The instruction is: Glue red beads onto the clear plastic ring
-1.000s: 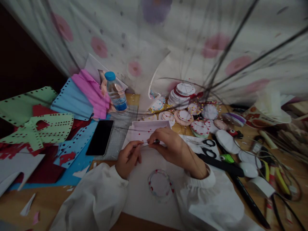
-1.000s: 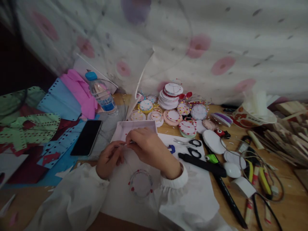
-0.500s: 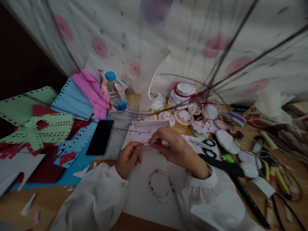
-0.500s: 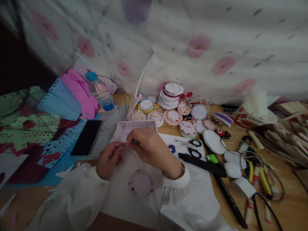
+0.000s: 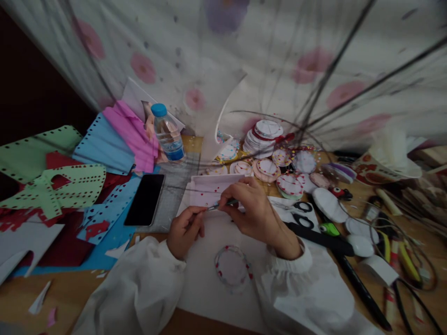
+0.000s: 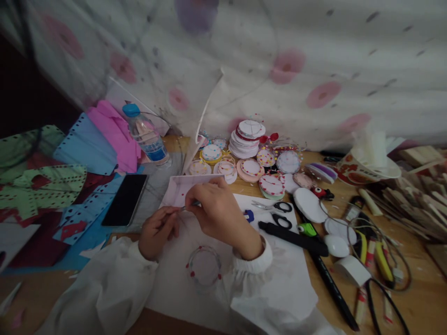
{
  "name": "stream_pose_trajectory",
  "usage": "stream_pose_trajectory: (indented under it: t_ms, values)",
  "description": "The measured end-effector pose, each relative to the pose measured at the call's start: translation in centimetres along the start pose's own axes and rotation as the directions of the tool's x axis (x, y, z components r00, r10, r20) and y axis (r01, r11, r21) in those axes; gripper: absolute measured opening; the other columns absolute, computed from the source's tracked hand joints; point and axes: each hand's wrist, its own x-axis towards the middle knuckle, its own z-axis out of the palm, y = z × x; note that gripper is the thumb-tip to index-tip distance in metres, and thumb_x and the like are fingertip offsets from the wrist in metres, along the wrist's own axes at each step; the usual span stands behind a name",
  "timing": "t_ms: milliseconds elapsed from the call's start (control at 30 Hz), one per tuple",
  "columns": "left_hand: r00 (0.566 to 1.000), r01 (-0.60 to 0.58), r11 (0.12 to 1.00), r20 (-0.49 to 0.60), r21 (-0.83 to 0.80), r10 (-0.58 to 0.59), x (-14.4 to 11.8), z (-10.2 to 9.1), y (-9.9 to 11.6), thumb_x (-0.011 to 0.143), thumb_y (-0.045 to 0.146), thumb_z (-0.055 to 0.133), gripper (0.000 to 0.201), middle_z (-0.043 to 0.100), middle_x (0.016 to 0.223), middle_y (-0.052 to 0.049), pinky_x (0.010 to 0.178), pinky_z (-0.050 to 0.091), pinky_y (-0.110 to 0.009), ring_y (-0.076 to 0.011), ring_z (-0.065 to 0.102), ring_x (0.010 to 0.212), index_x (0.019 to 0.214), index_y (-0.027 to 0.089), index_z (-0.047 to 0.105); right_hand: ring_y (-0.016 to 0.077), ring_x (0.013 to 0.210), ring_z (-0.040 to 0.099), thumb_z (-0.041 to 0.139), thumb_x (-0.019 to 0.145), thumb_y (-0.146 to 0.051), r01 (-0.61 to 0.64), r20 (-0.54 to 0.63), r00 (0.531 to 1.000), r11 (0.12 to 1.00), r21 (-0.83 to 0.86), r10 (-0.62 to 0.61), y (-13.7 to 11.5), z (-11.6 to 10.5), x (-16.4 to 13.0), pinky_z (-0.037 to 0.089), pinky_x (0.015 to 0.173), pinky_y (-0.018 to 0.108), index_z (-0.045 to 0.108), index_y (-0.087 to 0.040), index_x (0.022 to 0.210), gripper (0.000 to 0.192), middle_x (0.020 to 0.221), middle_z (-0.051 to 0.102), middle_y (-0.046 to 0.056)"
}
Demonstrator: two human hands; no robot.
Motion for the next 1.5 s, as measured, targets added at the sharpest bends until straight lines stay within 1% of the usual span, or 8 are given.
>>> stream_pose_trajectory:
  t_ms: [233, 467, 967, 1167, 1233, 1333, 1400, 1500]
  values:
    - [1.0, -0.023, 0.999, 0.004, 0.023, 0.023, 0.1, 0.0, 0.4, 0.093, 0.029, 0.045, 0.022, 0.052, 0.048, 0.007, 0.039, 0.032, -0.015, -0.0058, 0.04, 0.038, 0.104, 0.017, 0.059, 0.0122, 0.066, 0.056, 0.056, 0.079, -0.005, 0.003, 0.03, 1.0, 1.0, -0.001, -0.003, 0.0, 0.3, -0.1, 0.033, 0.079, 0.032, 0.054, -0.019, 0.081, 0.015, 0.073, 0.064, -0.002]
    - [0.998, -0.047, 0.998, -0.026, 0.05, 0.049, 0.0, -0.1, 0.3, 0.091, 0.028, 0.048, 0.024, 0.053, 0.046, 0.006, 0.039, 0.033, -0.016, -0.0054, 0.04, 0.037, 0.105, 0.016, 0.064, 0.0118, 0.065, 0.056, 0.056, 0.078, -0.004, 0.005, 0.011, 1.0, 1.0, -0.006, -0.005, 0.0, 0.3, 0.0, 0.033, 0.08, 0.032, 0.054, -0.019, 0.079, 0.016, 0.071, 0.064, -0.003]
    - [0.996, -0.053, 0.99, -0.07, 0.129, 0.062, 0.0, -0.3, 0.9, 0.088, 0.027, 0.051, 0.026, 0.055, 0.044, 0.005, 0.039, 0.035, -0.017, -0.0064, 0.043, 0.036, 0.105, 0.017, 0.068, 0.0109, 0.064, 0.055, 0.053, 0.079, -0.006, -0.002, 0.048, 0.999, 1.0, 0.014, 0.001, 0.0, 0.4, -0.1, 0.032, 0.083, 0.033, 0.054, -0.019, 0.078, 0.014, 0.071, 0.063, -0.003]
    - [0.995, -0.073, 0.987, -0.057, 0.142, 0.082, 0.0, -0.1, 0.7, 0.088, 0.029, 0.051, 0.028, 0.056, 0.046, 0.005, 0.041, 0.037, -0.017, -0.0066, 0.044, 0.037, 0.107, 0.017, 0.068, 0.0108, 0.064, 0.055, 0.054, 0.077, -0.003, -0.005, 0.017, 1.0, 0.999, 0.045, 0.004, 0.0, -0.1, -0.1, 0.034, 0.084, 0.033, 0.054, -0.019, 0.078, 0.017, 0.07, 0.063, -0.004]
    - [0.996, -0.057, 0.991, -0.06, 0.119, 0.064, 0.0, -0.1, 0.7, 0.088, 0.029, 0.052, 0.028, 0.055, 0.046, 0.005, 0.041, 0.038, -0.017, -0.0067, 0.045, 0.038, 0.107, 0.017, 0.068, 0.0112, 0.065, 0.055, 0.056, 0.078, -0.004, -0.044, -0.036, 0.998, 0.996, 0.072, 0.047, -0.1, -0.3, -0.1, 0.035, 0.083, 0.033, 0.055, -0.02, 0.076, 0.016, 0.071, 0.063, -0.004]
    - [0.998, -0.035, 0.996, -0.054, 0.079, 0.039, 0.0, -0.1, 0.9, 0.087, 0.029, 0.052, 0.028, 0.054, 0.046, 0.005, 0.042, 0.037, -0.018, -0.0068, 0.044, 0.038, 0.105, 0.015, 0.068, 0.0125, 0.068, 0.056, 0.062, 0.078, -0.012, -0.179, -0.123, 0.97, 0.96, 0.213, 0.208, -0.3, -0.6, -0.1, 0.039, 0.076, 0.031, 0.054, -0.02, 0.074, 0.012, 0.072, 0.062, -0.003]
    - [0.999, -0.012, 0.999, -0.05, 0.05, 0.015, 0.0, -0.1, 1.2, 0.087, 0.03, 0.051, 0.029, 0.054, 0.045, 0.005, 0.041, 0.036, -0.018, -0.0068, 0.043, 0.037, 0.106, 0.015, 0.068, 0.0129, 0.068, 0.055, 0.066, 0.077, -0.017, -0.261, -0.171, 0.924, 0.89, 0.374, 0.342, -0.5, -0.8, 0.0, 0.041, 0.068, 0.028, 0.054, -0.02, 0.074, 0.013, 0.071, 0.059, -0.002]
    - [0.998, 0.038, 0.999, -0.05, 0.003, -0.038, 0.0, 0.0, 1.2, 0.086, 0.031, 0.051, 0.031, 0.051, 0.043, 0.005, 0.04, 0.034, -0.018, -0.0074, 0.041, 0.036, 0.105, 0.014, 0.068, 0.0115, 0.063, 0.052, 0.069, 0.074, -0.022, -0.307, -0.211, 0.838, 0.755, 0.579, 0.502, -0.9, -1.3, 0.2, 0.041, 0.058, 0.024, 0.051, -0.02, 0.073, 0.018, 0.069, 0.055, -0.003]
